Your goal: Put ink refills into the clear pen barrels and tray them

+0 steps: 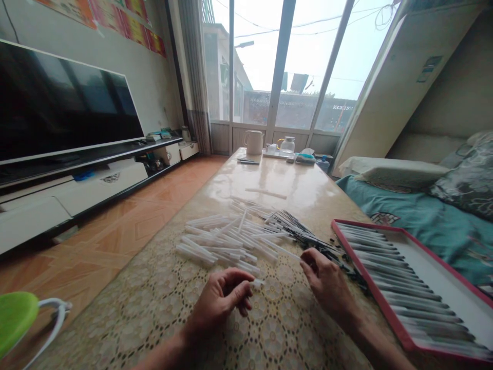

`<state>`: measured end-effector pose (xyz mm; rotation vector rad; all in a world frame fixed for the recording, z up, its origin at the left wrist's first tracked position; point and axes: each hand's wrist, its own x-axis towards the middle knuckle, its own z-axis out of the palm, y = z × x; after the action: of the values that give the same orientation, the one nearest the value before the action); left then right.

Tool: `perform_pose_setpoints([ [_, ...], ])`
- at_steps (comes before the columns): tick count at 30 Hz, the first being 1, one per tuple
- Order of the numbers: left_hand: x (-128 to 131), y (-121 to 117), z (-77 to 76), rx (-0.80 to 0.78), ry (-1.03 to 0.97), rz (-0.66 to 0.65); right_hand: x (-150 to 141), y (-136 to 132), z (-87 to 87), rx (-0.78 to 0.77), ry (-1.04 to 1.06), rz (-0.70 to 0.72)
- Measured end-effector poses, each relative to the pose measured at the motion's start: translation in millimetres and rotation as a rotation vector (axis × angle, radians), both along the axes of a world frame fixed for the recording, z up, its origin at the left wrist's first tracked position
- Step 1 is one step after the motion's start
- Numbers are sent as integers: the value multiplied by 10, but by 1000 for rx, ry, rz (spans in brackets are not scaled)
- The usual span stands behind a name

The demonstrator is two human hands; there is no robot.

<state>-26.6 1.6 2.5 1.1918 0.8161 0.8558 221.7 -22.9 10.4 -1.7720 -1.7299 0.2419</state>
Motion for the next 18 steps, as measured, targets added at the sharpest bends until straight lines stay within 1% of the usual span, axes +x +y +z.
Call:
perform_pose_setpoints([
  [3,12,3,-13,-134,-93,-95,-231,-148,35,-31,134,115],
  [7,-2,14,-38,-261,-192,-128,-588,-265,92,-31,161,239],
  [9,-19,28,-44,-297,-238,-112,-654,-266,133,-22,148,279],
  [11,-38,44,-34,-320,-265,-70,-593,-231,170,-37,107,287],
  [13,-52,56,-12,-345,-278,-3,-425,-176,186,-65,-28,203],
  [16,-62,61,18,-376,-302,76,-109,-103,152,-100,-374,-54],
  [18,-63,60,22,-379,-316,101,43,-82,107,-132,-547,-173],
])
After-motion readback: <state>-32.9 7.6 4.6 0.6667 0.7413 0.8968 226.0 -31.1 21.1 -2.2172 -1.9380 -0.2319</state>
